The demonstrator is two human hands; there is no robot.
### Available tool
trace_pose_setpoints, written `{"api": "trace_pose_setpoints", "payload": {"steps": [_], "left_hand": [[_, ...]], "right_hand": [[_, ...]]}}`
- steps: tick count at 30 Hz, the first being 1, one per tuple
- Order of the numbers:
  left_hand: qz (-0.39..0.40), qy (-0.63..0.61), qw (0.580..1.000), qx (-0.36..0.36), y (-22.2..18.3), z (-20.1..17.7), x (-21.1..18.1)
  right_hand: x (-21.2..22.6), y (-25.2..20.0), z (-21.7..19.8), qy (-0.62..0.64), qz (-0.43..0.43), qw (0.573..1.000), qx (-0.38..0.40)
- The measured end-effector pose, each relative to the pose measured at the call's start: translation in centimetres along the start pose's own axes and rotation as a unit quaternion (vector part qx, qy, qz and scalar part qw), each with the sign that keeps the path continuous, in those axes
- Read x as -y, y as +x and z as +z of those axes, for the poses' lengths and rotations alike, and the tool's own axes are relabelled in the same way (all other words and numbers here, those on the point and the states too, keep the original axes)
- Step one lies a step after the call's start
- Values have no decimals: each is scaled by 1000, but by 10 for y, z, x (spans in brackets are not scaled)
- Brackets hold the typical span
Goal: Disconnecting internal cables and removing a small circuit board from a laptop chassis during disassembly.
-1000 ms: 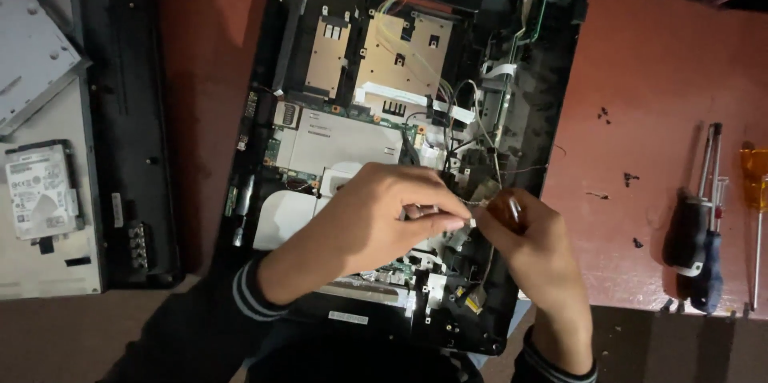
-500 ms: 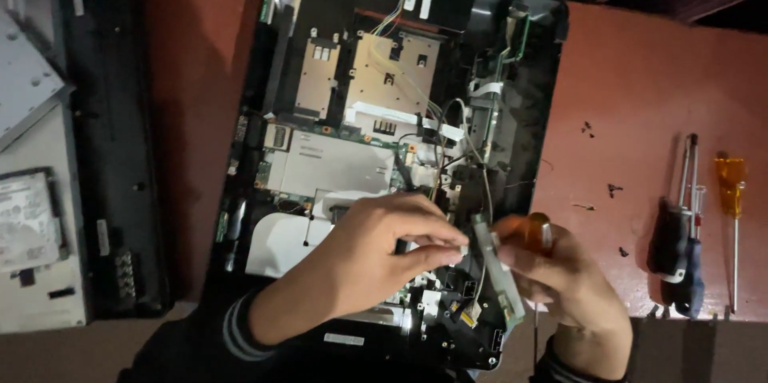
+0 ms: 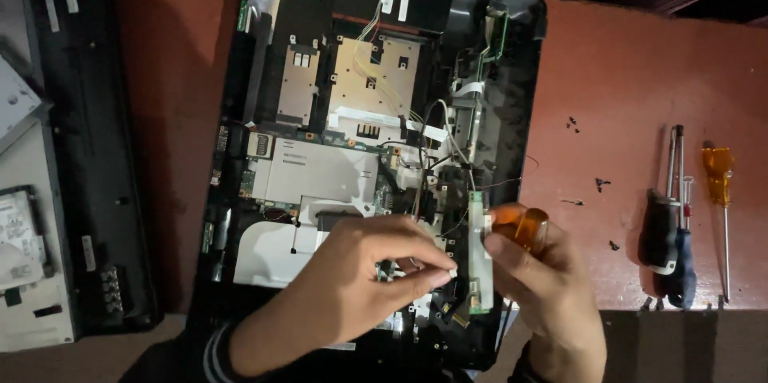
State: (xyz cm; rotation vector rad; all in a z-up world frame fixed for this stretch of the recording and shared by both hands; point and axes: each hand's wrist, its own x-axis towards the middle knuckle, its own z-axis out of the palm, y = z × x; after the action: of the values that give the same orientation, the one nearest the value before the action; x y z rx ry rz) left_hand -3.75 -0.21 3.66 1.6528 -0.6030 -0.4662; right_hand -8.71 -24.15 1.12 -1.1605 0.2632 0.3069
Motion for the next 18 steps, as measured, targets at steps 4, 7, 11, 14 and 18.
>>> {"api": "trace_pose_setpoints", "payload": {"steps": [4,7,11,14,18], "left_hand": [[-145,-61,987,31,1,-3,-21],[-178,-90,980,25,-1,1,-27],[-170,-96,981,13,-4,6,-28],[-154,-100,983,8,-4,7,-29],[-139,-72,988,12,-3,7,-32]], "right_hand": [[-6,-10,-1,9,38,997,-63],[-5,-14,2,12,16,998,-66],[-2,-21,5,24,-5,996,-86],[1,-22,9,21,-24,997,-64],[2,-23,14,0,-23,995,-102]]}}
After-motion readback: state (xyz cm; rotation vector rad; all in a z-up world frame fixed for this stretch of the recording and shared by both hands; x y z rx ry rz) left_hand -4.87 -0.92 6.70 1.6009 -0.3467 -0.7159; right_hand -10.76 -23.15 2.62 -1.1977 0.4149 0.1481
